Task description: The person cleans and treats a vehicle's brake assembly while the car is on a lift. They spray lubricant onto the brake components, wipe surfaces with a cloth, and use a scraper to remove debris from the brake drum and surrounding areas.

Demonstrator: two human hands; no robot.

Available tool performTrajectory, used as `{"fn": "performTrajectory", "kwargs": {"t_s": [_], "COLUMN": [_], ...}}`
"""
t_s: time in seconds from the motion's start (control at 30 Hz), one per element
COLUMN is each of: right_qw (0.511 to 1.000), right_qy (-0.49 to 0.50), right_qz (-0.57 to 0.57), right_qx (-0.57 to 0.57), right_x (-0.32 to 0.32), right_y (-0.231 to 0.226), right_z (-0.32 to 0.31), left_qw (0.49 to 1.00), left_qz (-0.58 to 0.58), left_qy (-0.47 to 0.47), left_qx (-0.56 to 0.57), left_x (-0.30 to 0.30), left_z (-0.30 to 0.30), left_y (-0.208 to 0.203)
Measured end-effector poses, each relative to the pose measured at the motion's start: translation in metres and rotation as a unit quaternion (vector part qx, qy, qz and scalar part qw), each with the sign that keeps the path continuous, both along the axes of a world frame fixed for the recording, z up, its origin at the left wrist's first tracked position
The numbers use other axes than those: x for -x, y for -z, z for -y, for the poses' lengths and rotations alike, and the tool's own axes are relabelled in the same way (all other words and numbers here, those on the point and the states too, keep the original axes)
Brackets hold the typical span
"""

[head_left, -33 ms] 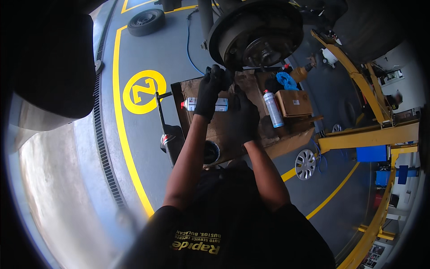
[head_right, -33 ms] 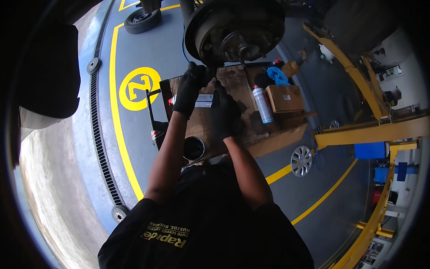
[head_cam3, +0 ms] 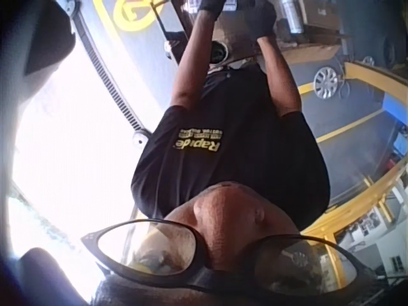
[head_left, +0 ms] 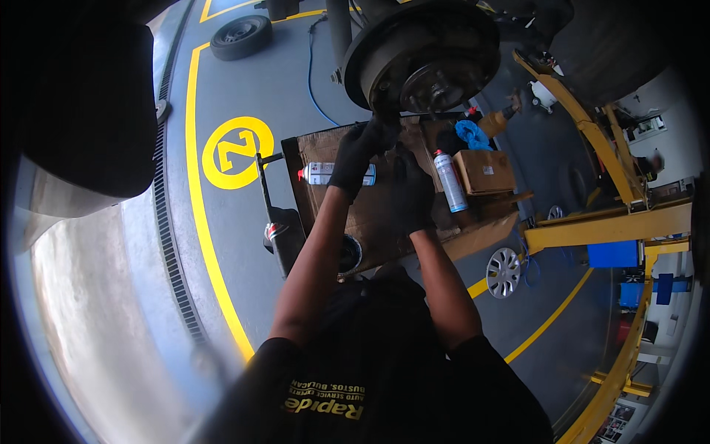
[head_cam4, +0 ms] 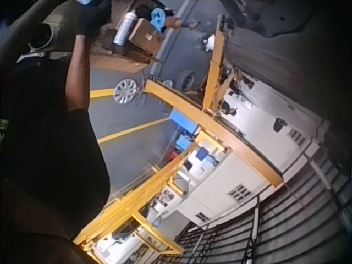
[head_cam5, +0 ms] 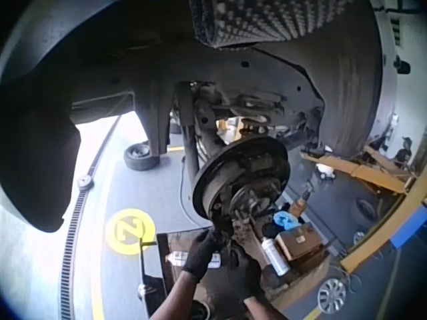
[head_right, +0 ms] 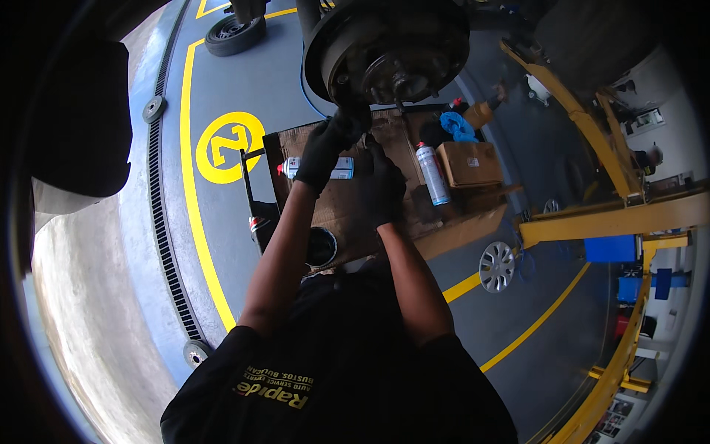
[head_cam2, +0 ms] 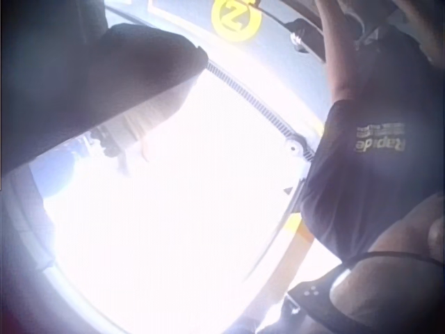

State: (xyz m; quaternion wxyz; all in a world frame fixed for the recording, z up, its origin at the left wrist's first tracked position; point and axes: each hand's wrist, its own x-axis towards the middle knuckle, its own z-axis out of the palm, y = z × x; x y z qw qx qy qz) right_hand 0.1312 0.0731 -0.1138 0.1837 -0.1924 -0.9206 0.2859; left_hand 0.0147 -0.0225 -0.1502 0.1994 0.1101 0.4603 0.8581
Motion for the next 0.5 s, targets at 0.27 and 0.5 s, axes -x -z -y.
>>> {"fn": "performTrajectory", "kwargs": {"t_s": [0.27, 0.5], "right_qw": [0.983, 0.988], "right_qy": [-0.108, -0.106], "right_qz": [-0.103, -0.095], "right_qx": [0.106, 0.056], "right_x": [0.005, 0.001], "right_y": [-0.014, 0.004], "right_z": [-0.014, -0.068], "left_qw": [0.935, 0.995], "left_qz": [-0.296, -0.048], "left_qy": [-0.111, -0.085], "left_qx": [0.163, 0.004], "left_x": [-0.016, 0.005], "left_z": [-0.026, -0.057], "left_y": [0.028, 0.04]}}
